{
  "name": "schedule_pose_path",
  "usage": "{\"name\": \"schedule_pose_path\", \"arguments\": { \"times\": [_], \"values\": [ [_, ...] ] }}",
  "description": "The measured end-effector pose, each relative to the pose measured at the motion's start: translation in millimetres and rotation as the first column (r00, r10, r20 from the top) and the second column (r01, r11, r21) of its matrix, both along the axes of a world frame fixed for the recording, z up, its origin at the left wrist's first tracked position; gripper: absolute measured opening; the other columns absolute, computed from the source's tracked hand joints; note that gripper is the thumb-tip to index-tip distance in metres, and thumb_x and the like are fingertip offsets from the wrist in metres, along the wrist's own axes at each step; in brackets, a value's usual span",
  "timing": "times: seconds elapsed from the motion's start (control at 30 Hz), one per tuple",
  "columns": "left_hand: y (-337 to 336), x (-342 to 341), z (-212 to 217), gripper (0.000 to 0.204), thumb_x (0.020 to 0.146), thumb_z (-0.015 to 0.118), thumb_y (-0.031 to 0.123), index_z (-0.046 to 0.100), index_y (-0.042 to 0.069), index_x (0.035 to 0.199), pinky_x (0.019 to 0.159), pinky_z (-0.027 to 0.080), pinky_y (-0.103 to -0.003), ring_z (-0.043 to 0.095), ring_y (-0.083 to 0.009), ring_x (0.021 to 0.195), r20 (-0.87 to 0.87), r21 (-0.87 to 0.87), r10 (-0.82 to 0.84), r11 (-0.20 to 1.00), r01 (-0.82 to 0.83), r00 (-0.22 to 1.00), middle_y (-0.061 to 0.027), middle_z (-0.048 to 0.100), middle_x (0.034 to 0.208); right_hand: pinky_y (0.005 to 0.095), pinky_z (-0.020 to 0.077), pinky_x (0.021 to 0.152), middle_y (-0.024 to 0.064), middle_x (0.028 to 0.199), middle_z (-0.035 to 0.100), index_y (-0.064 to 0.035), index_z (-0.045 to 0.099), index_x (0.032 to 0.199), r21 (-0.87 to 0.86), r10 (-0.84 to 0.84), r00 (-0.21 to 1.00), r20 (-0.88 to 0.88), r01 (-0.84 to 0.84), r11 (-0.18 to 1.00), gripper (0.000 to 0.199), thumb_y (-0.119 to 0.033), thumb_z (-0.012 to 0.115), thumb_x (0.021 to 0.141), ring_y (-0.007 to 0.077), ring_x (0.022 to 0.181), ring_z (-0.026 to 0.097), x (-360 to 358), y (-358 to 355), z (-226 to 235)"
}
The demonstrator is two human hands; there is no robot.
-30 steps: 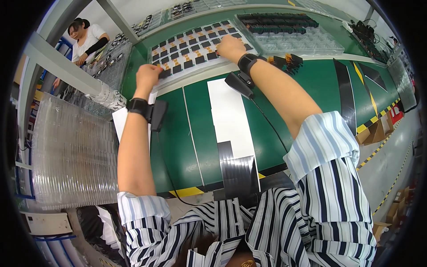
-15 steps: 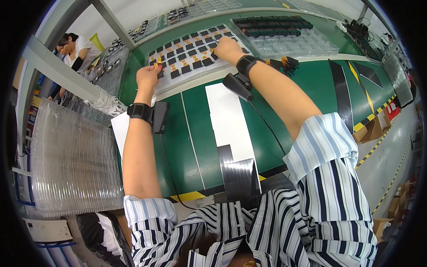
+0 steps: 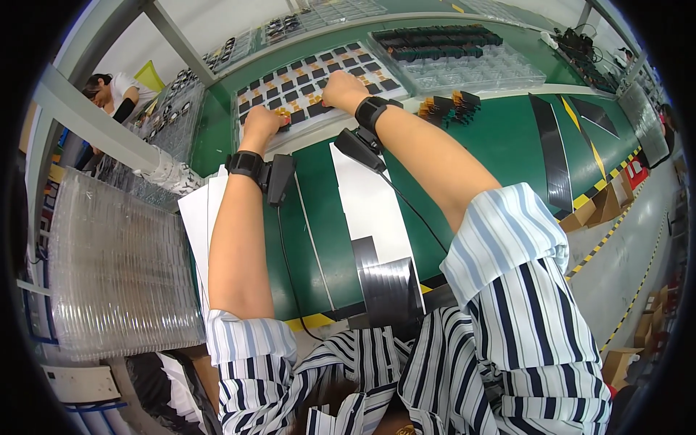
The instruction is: The person uses tweezers to peel a black adhesive strip from a backing sheet, applies it to a small electronic component, and then places the finished component onto a tray.
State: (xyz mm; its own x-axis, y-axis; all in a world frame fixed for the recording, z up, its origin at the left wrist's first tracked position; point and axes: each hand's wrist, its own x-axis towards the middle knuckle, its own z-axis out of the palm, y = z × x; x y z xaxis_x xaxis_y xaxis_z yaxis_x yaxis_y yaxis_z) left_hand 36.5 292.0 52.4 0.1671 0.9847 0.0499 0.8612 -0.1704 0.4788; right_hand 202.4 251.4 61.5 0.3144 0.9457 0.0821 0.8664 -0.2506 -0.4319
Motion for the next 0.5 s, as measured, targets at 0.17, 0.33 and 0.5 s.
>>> {"name": "schedule_pose_path", "arguments": {
  "times": [0.17,0.33,0.5],
  "values": [
    [-0.7,10.5,-2.1,0.021,0.07,0.061,0.016,0.063,0.001,0.085,0.074,0.046,-0.038,0.056,-0.0346,0.089,0.202,0.035,-0.038,0.999,0.031,0.979,-0.0199,0.06,0.093,0.0377,0.0472,0.071,0.022,0.087,0.06,0.0042,0.061,0.082,0.008,0.006,0.997,-0.073,-0.005,1.0,0.036,-0.024,0.071,0.062,0.0358,0.084,0.058,16.8,3.3,7.9],
    [8.4,14.8,-7.2,0.018,0.072,0.057,0.012,0.062,-0.001,0.083,0.075,0.046,-0.039,0.056,-0.0351,0.09,0.153,0.128,-0.046,0.991,0.026,0.987,-0.021,0.06,0.091,0.0377,0.0449,0.079,0.0223,0.097,0.058,0.0014,0.06,0.092,-0.015,-0.03,0.993,0.113,0.032,0.999,0.038,-0.028,0.064,0.068,0.0338,0.091,0.056,56.3,-7.8,26.6],
    [-11.3,35.0,-0.7,0.017,0.071,0.058,0.011,0.061,-0.001,0.083,0.075,0.046,-0.039,0.056,-0.0349,0.09,0.034,0.158,-0.092,0.984,0.086,0.995,-0.0215,0.059,0.092,0.0379,0.0457,0.077,0.021,0.097,0.058,0.0013,0.061,0.091,-0.002,-0.089,0.984,0.152,0.091,0.996,0.034,-0.026,0.059,0.07,0.035,0.09,0.056,69.4,-12.1,9.0]
  ]
}}
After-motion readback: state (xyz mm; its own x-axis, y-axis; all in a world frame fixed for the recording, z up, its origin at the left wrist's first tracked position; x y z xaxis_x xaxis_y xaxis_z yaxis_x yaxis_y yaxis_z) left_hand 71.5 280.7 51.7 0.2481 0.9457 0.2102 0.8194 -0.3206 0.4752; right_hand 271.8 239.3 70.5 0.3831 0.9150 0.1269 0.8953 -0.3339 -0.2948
